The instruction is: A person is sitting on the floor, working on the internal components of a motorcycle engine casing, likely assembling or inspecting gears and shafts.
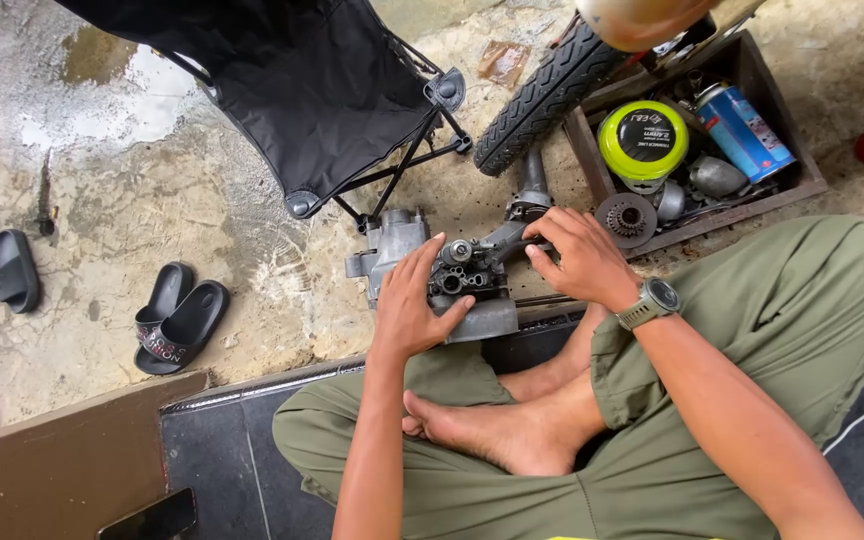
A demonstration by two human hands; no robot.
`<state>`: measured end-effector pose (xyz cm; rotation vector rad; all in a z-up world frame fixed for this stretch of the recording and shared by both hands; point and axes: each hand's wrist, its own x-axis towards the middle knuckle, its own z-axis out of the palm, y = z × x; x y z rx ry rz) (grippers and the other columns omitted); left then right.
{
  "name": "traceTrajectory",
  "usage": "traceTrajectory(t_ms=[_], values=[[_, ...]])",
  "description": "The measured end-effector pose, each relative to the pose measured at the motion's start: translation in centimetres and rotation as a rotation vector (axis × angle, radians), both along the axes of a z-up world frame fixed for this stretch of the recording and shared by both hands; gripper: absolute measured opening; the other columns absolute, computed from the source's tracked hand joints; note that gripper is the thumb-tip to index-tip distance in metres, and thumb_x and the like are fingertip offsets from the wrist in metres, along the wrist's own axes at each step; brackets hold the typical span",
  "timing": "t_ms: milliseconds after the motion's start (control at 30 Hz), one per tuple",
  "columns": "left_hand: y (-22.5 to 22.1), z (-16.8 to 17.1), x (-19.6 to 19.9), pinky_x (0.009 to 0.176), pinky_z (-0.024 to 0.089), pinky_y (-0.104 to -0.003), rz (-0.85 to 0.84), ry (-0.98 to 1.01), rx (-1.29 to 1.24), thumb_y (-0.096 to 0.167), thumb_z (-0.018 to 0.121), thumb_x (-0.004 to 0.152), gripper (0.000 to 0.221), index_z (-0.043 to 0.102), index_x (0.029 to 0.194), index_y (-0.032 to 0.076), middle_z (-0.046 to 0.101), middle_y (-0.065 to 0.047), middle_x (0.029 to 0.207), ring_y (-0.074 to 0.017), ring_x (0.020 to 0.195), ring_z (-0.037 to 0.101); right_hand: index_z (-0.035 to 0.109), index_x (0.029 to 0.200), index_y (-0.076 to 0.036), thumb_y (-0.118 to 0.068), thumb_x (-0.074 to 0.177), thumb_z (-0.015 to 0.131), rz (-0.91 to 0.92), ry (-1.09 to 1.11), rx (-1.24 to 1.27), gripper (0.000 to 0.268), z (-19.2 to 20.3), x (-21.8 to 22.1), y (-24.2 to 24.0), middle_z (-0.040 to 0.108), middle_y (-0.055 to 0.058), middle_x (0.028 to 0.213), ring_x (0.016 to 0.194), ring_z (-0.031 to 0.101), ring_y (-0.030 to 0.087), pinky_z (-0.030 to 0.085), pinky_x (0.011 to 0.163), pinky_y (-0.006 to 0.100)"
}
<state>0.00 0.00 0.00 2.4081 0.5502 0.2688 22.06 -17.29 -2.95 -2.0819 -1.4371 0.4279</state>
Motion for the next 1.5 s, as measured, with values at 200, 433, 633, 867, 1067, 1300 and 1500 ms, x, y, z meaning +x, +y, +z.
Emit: traceTrajectory(t_ms=[200,433,633,867,1067,1300,1500], values=[[1.1,-1.3,0.5,0.103,0.044,-0.048,-0.013,0.038,-0.054,0.053,0.077,0.077,0.083,0.051,0.149,0.022,0.062,-0.004,0.139,-0.0295,0.132,0.056,0.066,0.107,-0.014,-0.023,0.098,0.056,0.020,0.051,0.029,0.016,1.0,0.7,0.6,0.057,0.006,0.094,0.089,0.058,0.030,0.043,0.077,0.044],[1.7,-0.9,1.0,0.103,0.045,-0.049,-0.026,0.079,-0.083,0.049,0.078,0.078,0.081,0.049,0.151,0.026,0.061,-0.002,0.136,-0.0279,0.131,0.056,0.066,0.103,-0.014,-0.026,0.093,0.061,0.037,-0.011,-0.014,0.016,0.1,0.9,1.0,0.058,0.005,0.092,0.089,0.060,0.029,0.045,0.077,0.044],[1.4,-0.5,1.2,0.104,0.043,-0.050,-0.018,0.117,-0.106,0.039,0.079,0.077,0.081,0.050,0.150,0.023,0.060,-0.006,0.136,-0.0311,0.131,0.056,0.068,0.105,-0.012,-0.030,0.094,0.059,0.063,-0.004,-0.065,0.023,0.0,1.1,1.1,0.060,0.006,0.094,0.092,0.060,0.028,0.045,0.079,0.043],[1.3,0.7,1.9,0.104,0.043,-0.051,-0.019,0.166,-0.243,0.023,0.079,0.075,0.077,0.051,0.147,0.019,0.057,-0.009,0.144,-0.0338,0.137,0.051,0.068,0.106,-0.014,-0.031,0.095,0.058,0.047,-0.034,-0.095,0.023,-0.4,1.2,0.8,0.058,0.005,0.095,0.090,0.059,0.028,0.045,0.079,0.043],[1.7,0.2,1.5,0.101,0.045,-0.046,-0.031,0.142,-0.286,0.018,0.078,0.078,0.075,0.051,0.148,0.019,0.058,-0.008,0.146,-0.0325,0.136,0.054,0.071,0.109,-0.016,-0.030,0.097,0.056,0.073,0.040,-0.103,0.024,-0.2,1.0,1.0,0.059,0.005,0.095,0.090,0.060,0.029,0.045,0.080,0.044],[1.7,0.0,1.3,0.099,0.045,-0.043,-0.035,0.136,-0.257,0.019,0.077,0.078,0.076,0.051,0.150,0.019,0.059,-0.008,0.145,-0.0322,0.135,0.054,0.073,0.111,-0.021,-0.032,0.098,0.053,0.082,0.029,-0.118,0.026,-0.5,1.0,1.0,0.058,0.005,0.097,0.092,0.060,0.029,0.046,0.082,0.044],[1.5,-0.1,1.3,0.097,0.045,-0.042,-0.031,0.138,-0.229,0.021,0.077,0.078,0.077,0.051,0.150,0.019,0.059,-0.008,0.144,-0.0318,0.133,0.055,0.073,0.110,-0.021,-0.031,0.099,0.054,0.081,0.017,-0.101,0.024,-0.5,1.0,0.8,0.058,0.006,0.097,0.090,0.059,0.030,0.046,0.081,0.046]])
